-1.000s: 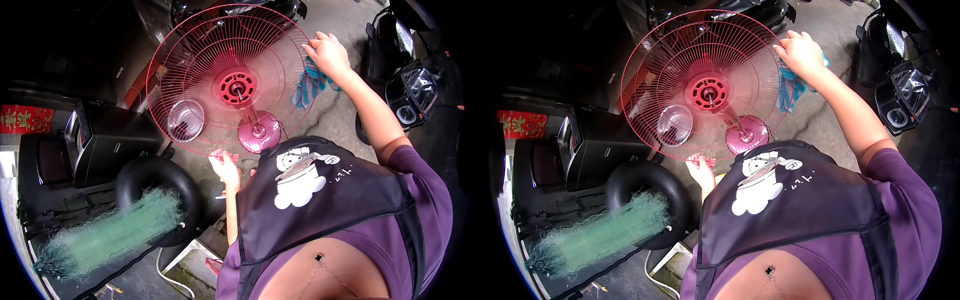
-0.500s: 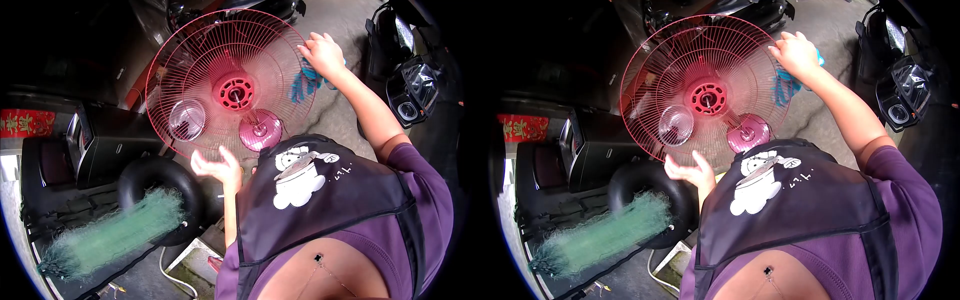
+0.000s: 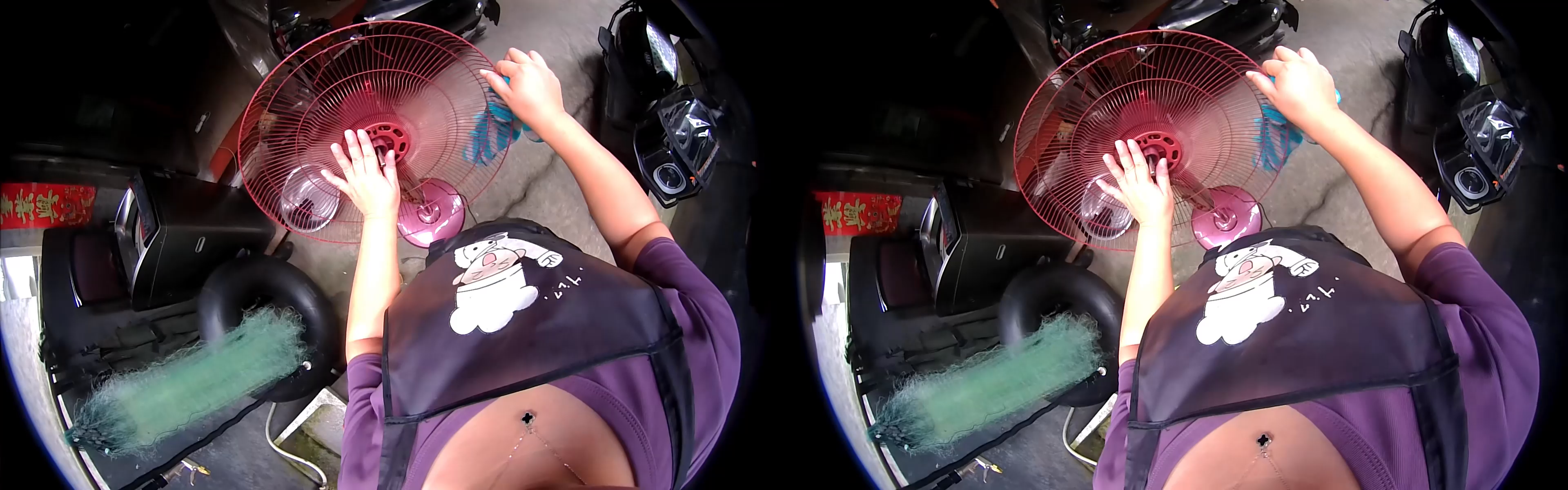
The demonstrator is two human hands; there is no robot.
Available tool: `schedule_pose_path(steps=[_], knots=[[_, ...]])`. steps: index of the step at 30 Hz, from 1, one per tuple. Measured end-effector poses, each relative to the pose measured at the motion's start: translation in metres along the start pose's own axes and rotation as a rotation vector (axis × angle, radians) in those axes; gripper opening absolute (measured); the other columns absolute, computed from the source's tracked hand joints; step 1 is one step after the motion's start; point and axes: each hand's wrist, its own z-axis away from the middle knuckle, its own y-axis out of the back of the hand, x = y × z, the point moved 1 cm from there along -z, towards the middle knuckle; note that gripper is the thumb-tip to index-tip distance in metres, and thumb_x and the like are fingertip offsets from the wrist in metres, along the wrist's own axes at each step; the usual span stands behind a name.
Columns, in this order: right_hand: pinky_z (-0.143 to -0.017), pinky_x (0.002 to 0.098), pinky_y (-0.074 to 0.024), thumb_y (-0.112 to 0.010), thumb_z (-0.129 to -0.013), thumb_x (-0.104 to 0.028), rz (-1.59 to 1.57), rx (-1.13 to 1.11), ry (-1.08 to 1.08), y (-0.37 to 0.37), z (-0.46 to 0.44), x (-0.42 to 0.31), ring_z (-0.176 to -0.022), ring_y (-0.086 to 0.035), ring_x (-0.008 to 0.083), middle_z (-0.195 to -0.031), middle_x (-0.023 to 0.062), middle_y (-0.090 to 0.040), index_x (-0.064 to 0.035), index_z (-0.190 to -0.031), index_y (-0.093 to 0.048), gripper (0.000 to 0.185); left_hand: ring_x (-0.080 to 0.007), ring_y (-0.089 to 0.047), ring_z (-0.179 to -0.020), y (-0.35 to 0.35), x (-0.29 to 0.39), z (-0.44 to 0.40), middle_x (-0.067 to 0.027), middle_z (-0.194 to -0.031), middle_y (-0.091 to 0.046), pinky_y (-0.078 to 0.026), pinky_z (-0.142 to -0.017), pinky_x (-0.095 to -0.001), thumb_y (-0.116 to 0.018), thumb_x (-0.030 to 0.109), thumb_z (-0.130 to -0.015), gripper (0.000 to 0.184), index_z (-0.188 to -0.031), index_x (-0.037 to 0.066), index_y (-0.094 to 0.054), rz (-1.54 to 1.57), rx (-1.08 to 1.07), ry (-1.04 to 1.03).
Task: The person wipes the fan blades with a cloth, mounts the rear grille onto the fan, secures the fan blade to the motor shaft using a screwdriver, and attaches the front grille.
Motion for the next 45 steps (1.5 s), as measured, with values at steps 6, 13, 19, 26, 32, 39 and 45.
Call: schedule_pose_path(steps=[6,13,19,26,32,39,45], knots=[[-0.078,0.0424,-0.0518,-0.069,-0.079,-0.053,-0.103,-0.046,-0.051,-0.002,0.005,0.015,-0.094,-0.06,0.0312,-0.095,0.0062,-0.064,-0.0099,-0.086,-0.072,0.044,-0.0311,-0.028,-0.145,0.01,0.01,-0.013,-0.0028,-0.153,-0.039,-0.008,-0.114,-0.0649,-0.064,0.042,-0.086,0.061,-0.14,0.017,-0.051,-0.07,0.182,-0.015],[-0.08,0.0437,-0.05,-0.071,-0.079,-0.049,-0.337,-0.448,-0.088,-0.007,0.024,0.033,-0.094,-0.062,0.0339,-0.09,0.0124,-0.062,-0.0079,-0.088,-0.072,0.042,-0.0304,-0.032,-0.143,0.019,-0.009,-0.032,-0.0005,-0.149,-0.045,-0.014,-0.118,-0.0569,-0.069,0.038,-0.081,0.054,-0.128,0.013,-0.061,-0.03,0.183,-0.242],[-0.081,0.0423,-0.05,-0.064,-0.086,-0.045,-0.123,-0.228,-0.075,-0.007,-0.008,0.018,-0.097,-0.059,0.031,-0.093,0.007,-0.063,-0.0097,-0.081,-0.071,0.036,-0.0306,-0.035,-0.14,0.02,-0.016,-0.026,0.0015,-0.147,-0.047,-0.016,-0.116,-0.0572,-0.071,0.052,-0.08,0.062,-0.13,0.016,-0.059,-0.093,0.178,-0.249],[-0.085,0.0431,-0.0503,-0.062,-0.088,-0.043,-0.12,-0.375,-0.082,-0.059,0.007,0.026,-0.096,-0.059,0.0304,-0.096,0.0072,-0.063,-0.0096,-0.083,-0.072,0.035,-0.0272,-0.033,-0.141,0.031,-0.018,-0.036,0.0045,-0.148,-0.046,-0.011,-0.114,-0.066,-0.071,0.052,-0.079,0.062,-0.129,0.017,-0.06,-0.174,0.128,-0.317],[-0.081,0.0421,-0.0503,-0.063,-0.086,-0.045,-0.173,-0.299,-0.01,-0.027,-0.007,0.019,-0.093,-0.058,0.03,-0.091,0.0058,-0.062,-0.0103,-0.08,-0.07,0.036,-0.0297,-0.031,-0.142,0.024,-0.017,-0.044,0.0041,-0.152,-0.04,-0.014,-0.112,-0.0668,-0.07,0.059,-0.076,0.075,-0.135,0.016,-0.054,-0.146,0.095,-0.242],[-0.084,0.0427,-0.0508,-0.063,-0.084,-0.053,-0.112,-0.242,-0.137,-0.048,-0.036,0.037,-0.098,-0.06,0.0307,-0.096,0.0058,-0.064,-0.012,-0.088,-0.073,0.042,-0.0373,-0.024,-0.144,0.023,-0.009,-0.047,0.0044,-0.153,-0.037,-0.009,-0.113,-0.068,-0.072,0.061,-0.073,0.079,-0.135,0.016,-0.054,-0.2,0.054,-0.316],[-0.086,0.0425,-0.0504,-0.064,-0.083,-0.056,-0.196,-0.302,-0.158,-0.072,-0.023,0.046,-0.101,-0.06,0.0322,-0.101,0.0083,-0.065,-0.0103,-0.095,-0.073,0.048,-0.0376,-0.025,-0.144,0.024,-0.006,-0.041,0.0057,-0.152,-0.04,-0.011,-0.113,-0.0636,-0.075,0.047,-0.072,0.067,-0.131,0.019,-0.059,-0.234,0.113,-0.343]])
